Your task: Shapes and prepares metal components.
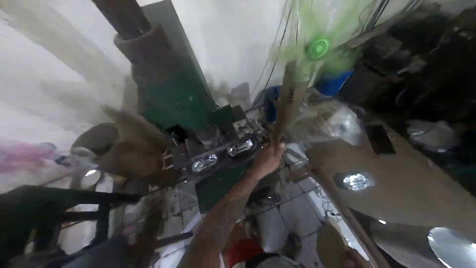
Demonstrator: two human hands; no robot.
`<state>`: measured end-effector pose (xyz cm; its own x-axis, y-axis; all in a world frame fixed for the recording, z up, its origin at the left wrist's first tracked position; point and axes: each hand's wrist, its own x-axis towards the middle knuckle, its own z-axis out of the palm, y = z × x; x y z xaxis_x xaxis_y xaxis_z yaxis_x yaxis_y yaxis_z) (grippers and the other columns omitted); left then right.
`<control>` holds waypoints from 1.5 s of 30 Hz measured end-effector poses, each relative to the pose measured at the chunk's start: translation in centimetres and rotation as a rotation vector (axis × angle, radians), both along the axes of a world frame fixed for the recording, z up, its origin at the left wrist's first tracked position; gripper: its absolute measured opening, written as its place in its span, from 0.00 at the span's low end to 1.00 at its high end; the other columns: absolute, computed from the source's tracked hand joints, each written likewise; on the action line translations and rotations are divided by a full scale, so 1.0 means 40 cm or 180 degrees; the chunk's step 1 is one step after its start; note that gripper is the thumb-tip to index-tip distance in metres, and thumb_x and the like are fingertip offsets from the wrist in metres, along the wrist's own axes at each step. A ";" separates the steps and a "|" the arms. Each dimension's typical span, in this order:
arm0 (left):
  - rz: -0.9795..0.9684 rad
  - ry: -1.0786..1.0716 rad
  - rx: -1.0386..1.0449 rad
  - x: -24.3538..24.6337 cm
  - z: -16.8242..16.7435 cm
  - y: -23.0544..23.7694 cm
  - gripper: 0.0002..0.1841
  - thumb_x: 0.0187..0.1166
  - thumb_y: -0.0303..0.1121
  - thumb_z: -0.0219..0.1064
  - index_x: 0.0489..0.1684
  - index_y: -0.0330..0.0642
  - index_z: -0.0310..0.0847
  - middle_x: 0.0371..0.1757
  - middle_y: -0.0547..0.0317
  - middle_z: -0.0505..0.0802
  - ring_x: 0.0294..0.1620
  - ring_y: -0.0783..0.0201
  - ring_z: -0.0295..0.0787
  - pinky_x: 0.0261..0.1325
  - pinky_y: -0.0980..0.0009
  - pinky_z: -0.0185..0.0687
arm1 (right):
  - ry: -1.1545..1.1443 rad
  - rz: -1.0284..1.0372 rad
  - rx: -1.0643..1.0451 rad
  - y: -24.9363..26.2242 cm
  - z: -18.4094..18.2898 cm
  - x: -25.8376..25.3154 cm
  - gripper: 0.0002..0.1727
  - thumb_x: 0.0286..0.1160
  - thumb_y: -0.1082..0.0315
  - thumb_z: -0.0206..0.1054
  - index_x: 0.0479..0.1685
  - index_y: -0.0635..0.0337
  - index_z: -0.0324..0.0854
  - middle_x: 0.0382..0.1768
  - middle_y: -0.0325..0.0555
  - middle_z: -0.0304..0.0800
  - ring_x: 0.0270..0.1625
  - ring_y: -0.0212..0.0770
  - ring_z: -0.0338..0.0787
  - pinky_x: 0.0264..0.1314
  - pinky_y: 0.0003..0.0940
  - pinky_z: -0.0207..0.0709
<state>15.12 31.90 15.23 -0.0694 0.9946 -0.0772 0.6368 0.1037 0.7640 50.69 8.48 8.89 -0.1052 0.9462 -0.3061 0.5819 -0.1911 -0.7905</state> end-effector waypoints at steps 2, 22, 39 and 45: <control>0.0031 0.0750 -0.0883 -0.155 -0.030 -0.008 0.39 0.86 0.66 0.48 0.76 0.39 0.77 0.69 0.38 0.87 0.73 0.40 0.82 0.77 0.35 0.70 | 0.0060 -0.0196 0.0291 0.087 0.024 -0.103 0.18 0.72 0.75 0.64 0.56 0.80 0.81 0.51 0.68 0.89 0.54 0.53 0.90 0.62 0.53 0.83; -0.2347 -0.0435 -0.1295 -0.440 0.202 -0.545 0.14 0.86 0.37 0.62 0.48 0.33 0.87 0.37 0.45 0.92 0.39 0.51 0.90 0.47 0.49 0.86 | -0.1889 0.4225 0.1941 0.704 0.070 -0.872 0.20 0.84 0.77 0.56 0.70 0.60 0.82 0.73 0.51 0.84 0.79 0.54 0.79 0.76 0.59 0.73; -0.2197 -0.2340 -0.2093 -0.414 0.075 -0.650 0.21 0.76 0.51 0.67 0.33 0.38 0.85 0.26 0.68 0.86 0.26 0.78 0.79 0.34 0.75 0.79 | -0.1944 0.4383 0.0772 0.436 0.139 -1.201 0.19 0.86 0.76 0.55 0.73 0.72 0.75 0.82 0.60 0.71 0.84 0.61 0.70 0.81 0.65 0.68; -0.1732 -0.2573 -0.1262 -0.343 0.037 -0.700 0.18 0.81 0.39 0.66 0.53 0.28 0.84 0.47 0.55 0.91 0.45 0.73 0.87 0.53 0.71 0.85 | -0.1811 0.4554 0.0253 0.588 0.388 -0.880 0.30 0.82 0.49 0.67 0.66 0.70 0.83 0.64 0.64 0.86 0.70 0.62 0.83 0.74 0.66 0.72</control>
